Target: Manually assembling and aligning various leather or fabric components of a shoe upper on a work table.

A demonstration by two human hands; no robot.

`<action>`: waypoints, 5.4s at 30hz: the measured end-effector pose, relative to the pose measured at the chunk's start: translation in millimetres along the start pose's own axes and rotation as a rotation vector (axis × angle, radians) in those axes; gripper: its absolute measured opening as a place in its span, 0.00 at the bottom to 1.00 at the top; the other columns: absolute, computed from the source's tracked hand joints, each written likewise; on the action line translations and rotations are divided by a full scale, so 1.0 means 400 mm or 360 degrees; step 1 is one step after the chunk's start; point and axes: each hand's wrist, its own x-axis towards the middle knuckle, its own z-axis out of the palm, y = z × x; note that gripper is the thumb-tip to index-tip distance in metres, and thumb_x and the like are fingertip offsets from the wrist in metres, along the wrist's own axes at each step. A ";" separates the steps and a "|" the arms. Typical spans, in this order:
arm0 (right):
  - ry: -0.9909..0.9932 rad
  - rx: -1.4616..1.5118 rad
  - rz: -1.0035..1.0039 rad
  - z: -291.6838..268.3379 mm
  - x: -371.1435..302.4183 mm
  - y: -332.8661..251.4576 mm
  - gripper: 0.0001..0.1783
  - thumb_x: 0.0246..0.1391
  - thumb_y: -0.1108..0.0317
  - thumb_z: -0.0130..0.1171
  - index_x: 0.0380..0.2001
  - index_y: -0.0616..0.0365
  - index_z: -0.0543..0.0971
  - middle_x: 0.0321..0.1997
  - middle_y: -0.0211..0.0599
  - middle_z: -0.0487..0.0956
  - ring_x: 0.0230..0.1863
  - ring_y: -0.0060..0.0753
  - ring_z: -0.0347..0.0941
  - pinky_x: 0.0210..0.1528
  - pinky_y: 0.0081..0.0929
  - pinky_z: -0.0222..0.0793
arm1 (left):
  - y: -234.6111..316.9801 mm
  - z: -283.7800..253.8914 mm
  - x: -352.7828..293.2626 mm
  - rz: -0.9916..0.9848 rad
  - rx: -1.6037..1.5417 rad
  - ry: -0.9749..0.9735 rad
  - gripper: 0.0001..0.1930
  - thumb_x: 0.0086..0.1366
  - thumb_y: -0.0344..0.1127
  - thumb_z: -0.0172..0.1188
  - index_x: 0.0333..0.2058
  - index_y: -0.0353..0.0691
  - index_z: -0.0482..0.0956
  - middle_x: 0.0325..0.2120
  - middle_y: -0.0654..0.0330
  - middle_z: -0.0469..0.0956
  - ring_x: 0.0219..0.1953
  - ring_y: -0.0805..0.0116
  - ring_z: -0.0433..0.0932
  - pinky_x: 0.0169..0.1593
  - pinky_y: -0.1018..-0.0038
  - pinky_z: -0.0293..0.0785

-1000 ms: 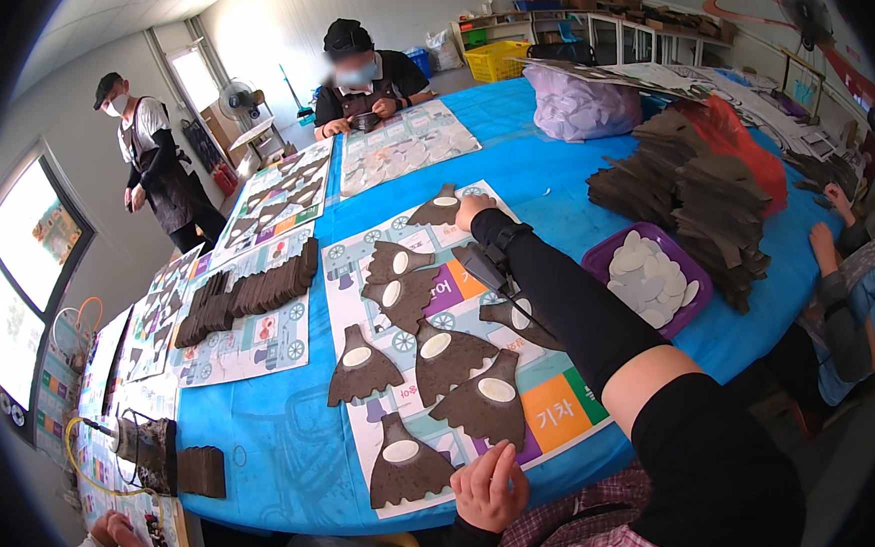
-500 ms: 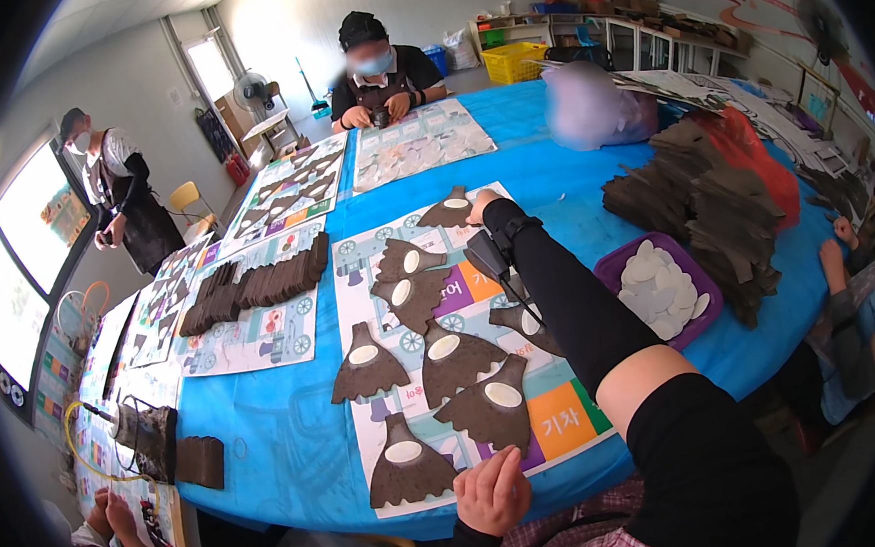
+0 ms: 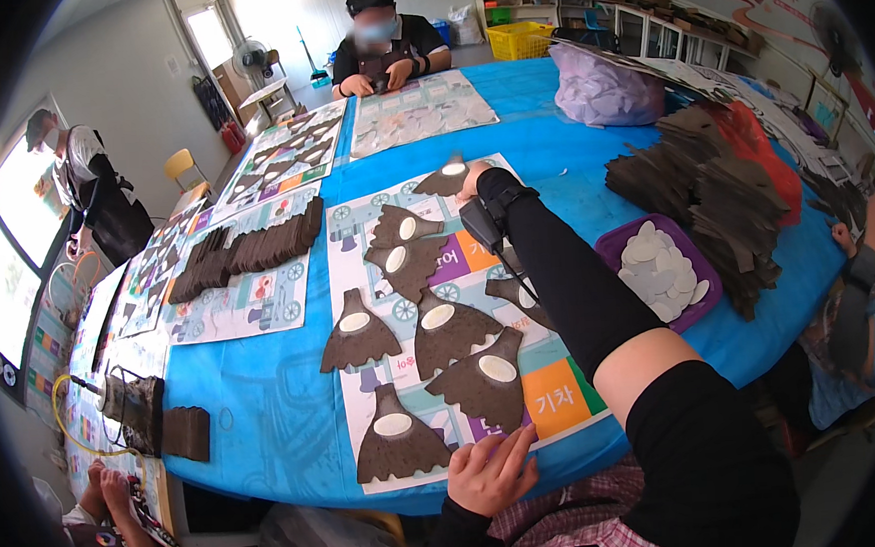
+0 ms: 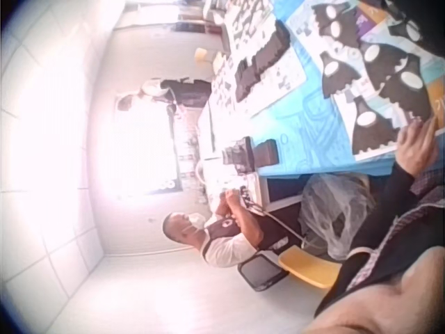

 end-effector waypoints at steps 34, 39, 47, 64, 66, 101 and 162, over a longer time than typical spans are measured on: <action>-0.0149 0.2275 -0.0574 0.075 -1.160 0.270 0.15 0.58 0.72 0.53 0.48 0.66 0.69 0.42 0.35 0.77 0.42 0.22 0.73 0.46 0.21 0.70 | 0.111 0.005 0.060 -0.1146 -0.2772 0.0032 0.22 0.67 0.26 0.44 0.59 0.31 0.59 0.55 0.54 0.68 0.56 0.68 0.68 0.58 0.73 0.64; -0.0005 0.2194 -0.0577 0.065 -1.137 0.252 0.14 0.59 0.69 0.52 0.46 0.65 0.73 0.41 0.32 0.77 0.42 0.18 0.72 0.44 0.18 0.69 | 0.115 0.009 0.065 -0.1116 -0.2735 0.0003 0.22 0.67 0.26 0.45 0.59 0.31 0.59 0.55 0.54 0.68 0.56 0.68 0.68 0.58 0.73 0.63; -0.0011 0.2176 -0.0521 0.077 -1.114 0.255 0.13 0.61 0.68 0.50 0.45 0.64 0.75 0.36 0.28 0.78 0.35 0.13 0.72 0.35 0.13 0.68 | 0.120 0.015 0.064 -0.1112 -0.2784 -0.0069 0.22 0.67 0.28 0.45 0.59 0.30 0.59 0.54 0.54 0.68 0.55 0.67 0.68 0.58 0.72 0.63; 0.0552 0.1858 -0.0722 0.076 -1.150 0.213 0.09 0.56 0.74 0.54 0.42 0.61 0.72 0.37 0.32 0.78 0.36 0.19 0.73 0.38 0.18 0.67 | 0.170 -0.015 0.059 -0.1375 -0.2934 0.0038 0.20 0.67 0.30 0.47 0.58 0.35 0.63 0.49 0.56 0.73 0.50 0.69 0.73 0.52 0.73 0.70; 0.0752 0.1608 -0.0736 0.068 -1.161 0.205 0.08 0.54 0.76 0.57 0.39 0.61 0.74 0.36 0.35 0.77 0.36 0.23 0.73 0.39 0.20 0.68 | 0.176 -0.019 0.060 -0.1375 -0.2895 0.0066 0.20 0.67 0.30 0.47 0.58 0.35 0.63 0.50 0.56 0.73 0.49 0.69 0.74 0.52 0.72 0.71; 0.1462 0.0070 -0.1016 0.064 -1.184 0.154 0.12 0.42 0.71 0.65 0.33 0.58 0.78 0.31 0.30 0.78 0.30 0.29 0.75 0.30 0.25 0.68 | 0.259 -0.059 0.085 -0.1214 -0.2058 0.0240 0.25 0.67 0.25 0.48 0.62 0.38 0.58 0.21 0.76 0.62 0.21 0.91 0.55 0.23 0.90 0.51; 0.0342 0.2337 -0.0527 0.079 -1.143 0.178 0.07 0.53 0.69 0.60 0.27 0.62 0.77 0.46 0.33 0.70 0.45 0.22 0.69 0.47 0.23 0.67 | 0.209 -0.031 0.075 -0.0953 -0.2236 0.0370 0.24 0.71 0.33 0.41 0.64 0.41 0.52 0.49 0.57 0.71 0.47 0.74 0.72 0.48 0.79 0.69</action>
